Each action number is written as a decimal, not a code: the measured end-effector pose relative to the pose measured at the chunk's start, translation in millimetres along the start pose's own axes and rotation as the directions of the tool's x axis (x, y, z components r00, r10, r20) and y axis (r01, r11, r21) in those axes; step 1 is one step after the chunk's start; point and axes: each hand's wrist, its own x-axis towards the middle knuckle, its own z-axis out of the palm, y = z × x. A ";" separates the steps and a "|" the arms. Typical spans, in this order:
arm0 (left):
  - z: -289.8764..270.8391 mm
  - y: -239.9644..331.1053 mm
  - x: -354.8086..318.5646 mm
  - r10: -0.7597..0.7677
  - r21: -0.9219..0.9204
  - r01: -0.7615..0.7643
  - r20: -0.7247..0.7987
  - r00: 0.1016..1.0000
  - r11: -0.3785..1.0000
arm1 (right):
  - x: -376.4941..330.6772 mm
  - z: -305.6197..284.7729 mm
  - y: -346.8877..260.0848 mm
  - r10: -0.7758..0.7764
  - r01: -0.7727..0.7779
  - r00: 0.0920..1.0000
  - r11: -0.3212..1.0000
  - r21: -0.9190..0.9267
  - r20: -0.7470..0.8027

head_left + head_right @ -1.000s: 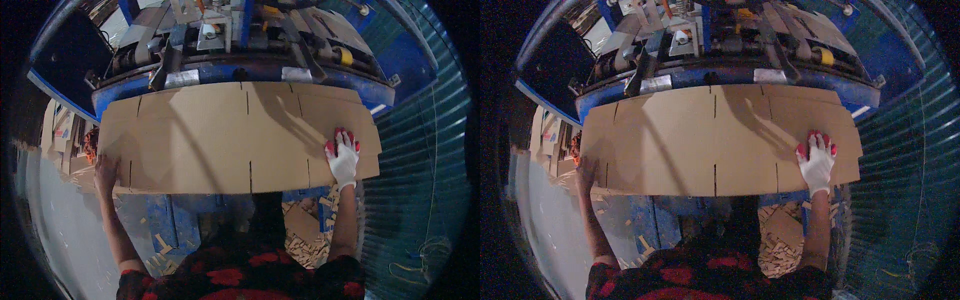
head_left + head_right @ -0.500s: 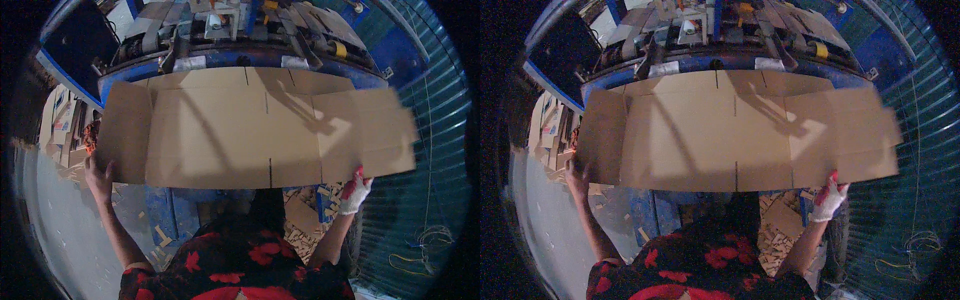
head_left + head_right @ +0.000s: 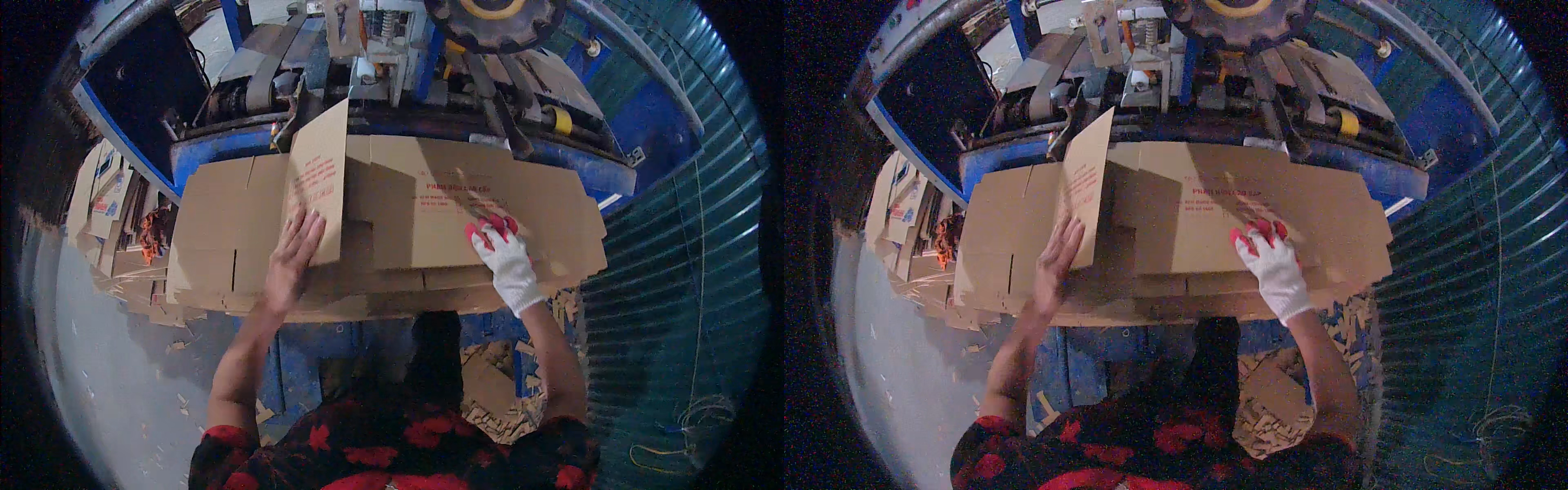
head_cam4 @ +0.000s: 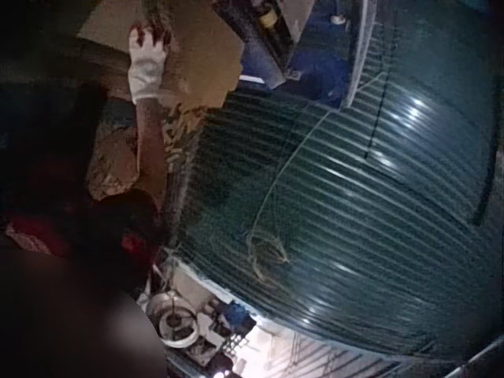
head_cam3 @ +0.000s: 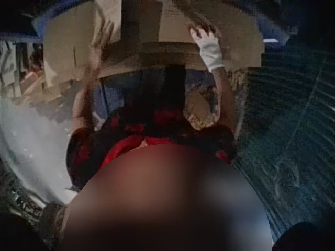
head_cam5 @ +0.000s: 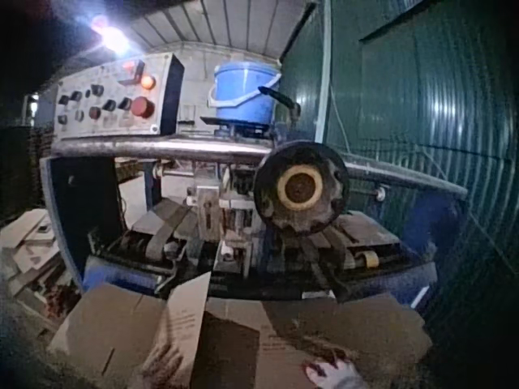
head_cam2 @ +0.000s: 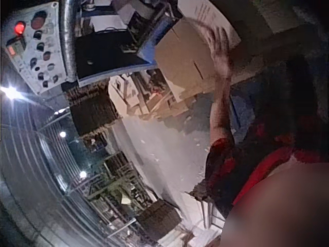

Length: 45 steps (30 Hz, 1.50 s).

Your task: The person operates a cardboard box forming machine, feeding flat cardboard sheets into the machine and folding the formed boxes. The person wears gloves and handles multiple cardboard sheets in sequence, folding them into box shapes and stacking them.

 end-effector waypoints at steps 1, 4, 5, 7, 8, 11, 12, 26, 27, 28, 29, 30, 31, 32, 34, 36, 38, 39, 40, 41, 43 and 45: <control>4.2 -7.2 15.1 0.022 -0.002 -0.022 -0.027 0.999 1.000 | 10.0 3.7 9.0 -0.035 0.044 0.996 0.993 -0.109 0.083; 19.7 -34.0 53.7 0.017 0.013 -0.017 -0.050 0.999 1.000 | 49.2 19.2 24.5 0.044 -0.053 0.984 0.997 0.049 0.171; 24.6 -42.7 63.4 -0.005 0.003 0.005 -0.036 0.999 1.000 | 58.8 24.7 28.2 0.090 -0.103 0.987 0.990 0.099 0.135; 36.4 -59.0 83.8 0.027 0.042 -0.026 -0.009 1.000 0.999 | 74.7 35.4 44.7 0.061 -0.071 0.994 0.989 0.128 0.087; 42.0 -67.8 94.8 0.078 0.095 -0.078 0.003 0.997 0.992 | 85.2 43.0 51.8 0.040 -0.048 0.997 0.989 0.143 0.059; 57.4 -90.9 118.6 0.130 0.155 -0.130 0.009 0.991 0.979 | 118.1 64.9 71.7 0.026 -0.037 0.993 0.994 0.100 0.114; 62.9 -99.2 128.9 0.158 0.165 -0.152 -0.020 0.987 0.974 | 130.2 68.9 79.9 0.012 -0.023 0.991 0.996 0.081 0.133; 2.2 -112.2 82.8 -0.418 0.371 0.418 -0.084 0.905 0.830 | 116.6 45.1 102.4 0.454 -0.396 0.891 0.738 0.547 0.032; -25.1 -114.9 41.1 -0.350 0.535 0.420 -0.233 0.908 0.733 | 85.4 39.8 97.5 0.469 -0.434 0.883 0.788 0.437 0.031; -52.2 -120.8 4.7 -0.532 0.630 0.546 -0.237 0.813 0.553 | 53.8 32.7 91.9 0.489 -0.474 0.872 0.822 0.315 0.035; -77.2 -125.3 -29.2 -0.607 0.711 0.568 -0.248 0.755 0.415 | 26.7 26.2 86.1 0.510 -0.508 0.859 0.841 0.183 0.043; -89.1 -127.9 -57.8 -0.570 0.632 0.686 -0.433 0.698 0.360 | 3.0 20.8 78.2 0.520 -0.527 0.850 0.839 0.139 0.084; -97.0 -129.6 -82.4 -0.695 0.503 0.763 -0.372 0.615 0.406 | -18.2 15.2 68.1 0.531 -0.542 0.839 0.835 0.094 0.120; -107.0 -130.8 -103.6 -0.819 0.380 0.831 -0.253 0.516 0.406 | -36.5 8.0 58.6 0.541 -0.553 0.827 0.831 0.049 0.151; -121.7 -137.9 -131.2 -0.832 0.258 0.833 -0.148 0.534 0.489 | -68.1 -7.1 40.8 0.571 -0.584 0.799 0.812 0.014 0.189; -130.9 -142.4 -153.1 -0.836 0.358 0.808 -0.115 0.536 0.468 | -95.1 -20.9 26.6 0.582 -0.593 0.787 0.805 -0.010 0.202; -135.7 -148.1 -166.6 -0.794 0.453 0.749 -0.134 0.593 0.483 | -122.2 -31.1 14.5 0.759 -0.765 0.640 0.644 0.000 -0.118; -136.3 -149.6 -170.6 -0.748 0.502 0.703 -0.153 0.646 0.504 | -137.2 -35.0 5.4 0.804 -0.830 0.528 0.557 0.033 -0.274; -137.5 -149.4 -173.3 -0.760 0.581 0.682 -0.158 0.630 0.444 | -150.3 -35.0 -1.1 0.817 -0.878 0.400 0.472 0.083 -0.416; -138.7 -146.8 -173.3 -0.687 0.574 0.657 -0.211 0.695 0.488 | -160.6 -33.4 -5.2 0.876 -0.914 0.055 0.237 0.329 -0.479; -141.0 -130.9 -169.6 -0.681 0.614 0.669 -0.276 0.679 0.418 | -175.0 -30.7 -3.6 0.975 -0.124 -0.178 -0.156 0.980 0.133; -139.4 -104.2 -155.3 -0.527 0.233 0.638 -0.397 0.751 0.734 | -181.0 -33.6 0.6 0.963 -0.070 -0.094 -0.261 0.963 0.254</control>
